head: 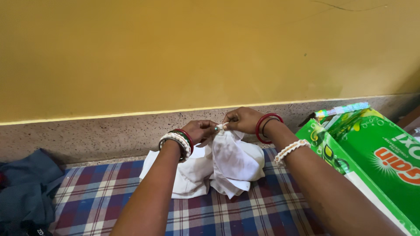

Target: The person folds a white button-up shirt on a plaid bedsheet. They smooth the fabric, fold the sleeves inward, fold the sides toward the center, and fold the shirt in half.

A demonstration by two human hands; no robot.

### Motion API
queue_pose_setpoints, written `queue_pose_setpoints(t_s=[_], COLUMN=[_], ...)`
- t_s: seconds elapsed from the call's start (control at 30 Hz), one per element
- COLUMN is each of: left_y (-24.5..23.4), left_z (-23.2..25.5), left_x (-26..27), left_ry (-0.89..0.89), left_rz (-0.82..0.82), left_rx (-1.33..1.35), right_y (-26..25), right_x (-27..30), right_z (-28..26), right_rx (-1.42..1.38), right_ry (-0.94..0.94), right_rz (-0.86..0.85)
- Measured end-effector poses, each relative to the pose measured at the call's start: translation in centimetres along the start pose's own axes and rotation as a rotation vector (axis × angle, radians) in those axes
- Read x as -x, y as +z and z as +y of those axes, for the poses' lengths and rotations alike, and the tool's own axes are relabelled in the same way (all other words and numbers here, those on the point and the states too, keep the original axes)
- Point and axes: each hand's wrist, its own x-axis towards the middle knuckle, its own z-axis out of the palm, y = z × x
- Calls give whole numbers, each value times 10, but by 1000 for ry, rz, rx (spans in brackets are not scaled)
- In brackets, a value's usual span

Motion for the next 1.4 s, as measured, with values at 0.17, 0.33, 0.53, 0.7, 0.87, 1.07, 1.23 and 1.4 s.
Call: queue_pose_setpoints(t_s=[0.17,0.33,0.53,0.7,0.87,1.07,1.23,1.4], left_y=[2,11,14,13,18,19,18,19], left_z=[1,-1,-4,-3,-7,-12,-10,-6], left_x=[6,0,1,2,-11,-25,-23,-20], left_ry=[-101,-81,-32,-42,-97,-40,-2,-73], left_rz=[41,65,61,63,238,498,621,621], left_rx=[-28,27,85,50,-27,-177,-181,-104], right_y=[10,8,10,13,19,23,32,33], right_x=[-6,-12,-9,-12,-13,-16,-17,-15], right_z=[7,14,17,15,9,5,0,-12], right_rx=[-43,-23,-79,-73,-78,65,85,108], right_ry=[-25,-28,-12,1,-10,-84,-44,10], right_rz=[-84,-124,-170,-149,-36,123,221,240])
